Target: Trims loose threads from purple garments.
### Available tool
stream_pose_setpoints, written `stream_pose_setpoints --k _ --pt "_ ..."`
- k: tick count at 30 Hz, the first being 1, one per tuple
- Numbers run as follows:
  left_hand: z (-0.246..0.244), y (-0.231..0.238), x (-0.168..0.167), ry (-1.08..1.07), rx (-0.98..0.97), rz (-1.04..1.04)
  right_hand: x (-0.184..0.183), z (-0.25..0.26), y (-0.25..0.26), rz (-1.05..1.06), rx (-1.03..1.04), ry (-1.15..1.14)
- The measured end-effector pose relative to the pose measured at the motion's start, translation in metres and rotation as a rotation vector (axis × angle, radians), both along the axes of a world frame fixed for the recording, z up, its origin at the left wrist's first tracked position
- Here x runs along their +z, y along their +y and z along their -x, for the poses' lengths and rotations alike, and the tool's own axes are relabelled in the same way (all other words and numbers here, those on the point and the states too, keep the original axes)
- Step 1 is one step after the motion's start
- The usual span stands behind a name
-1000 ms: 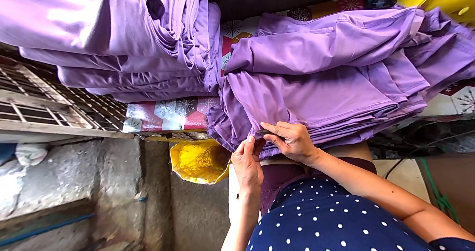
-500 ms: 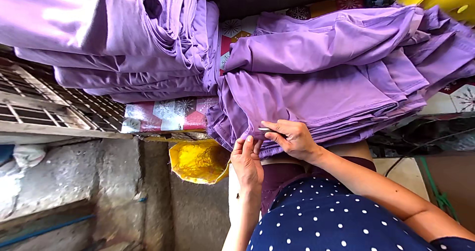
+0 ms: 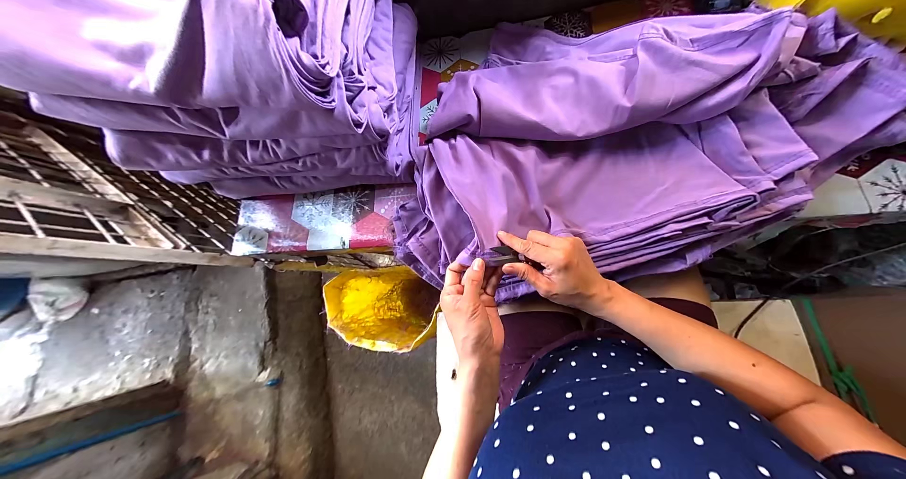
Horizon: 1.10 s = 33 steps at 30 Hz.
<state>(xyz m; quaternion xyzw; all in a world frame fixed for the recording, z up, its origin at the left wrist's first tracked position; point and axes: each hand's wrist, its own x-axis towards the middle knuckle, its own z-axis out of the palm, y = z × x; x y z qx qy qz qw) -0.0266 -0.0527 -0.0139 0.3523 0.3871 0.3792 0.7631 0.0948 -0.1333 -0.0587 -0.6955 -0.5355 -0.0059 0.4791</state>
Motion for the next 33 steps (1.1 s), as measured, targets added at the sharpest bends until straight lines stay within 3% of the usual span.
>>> stream_pose_setpoints --k 5,17,26,33 --pt "-0.003 0.0 0.002 -0.011 0.015 0.041 -0.003 -0.002 -0.002 -0.056 -0.007 0.044" --pt "-0.007 0.002 -0.006 -0.081 0.024 0.036 0.011 -0.018 0.005 0.135 0.164 0.158" --pt "-0.006 0.001 -0.004 -0.064 0.006 0.07 0.007 -0.016 0.0 0.078 0.092 0.232" --pt "-0.003 -0.002 0.001 -0.056 -0.016 0.059 0.014 -0.002 0.001 -0.03 0.011 -0.034"
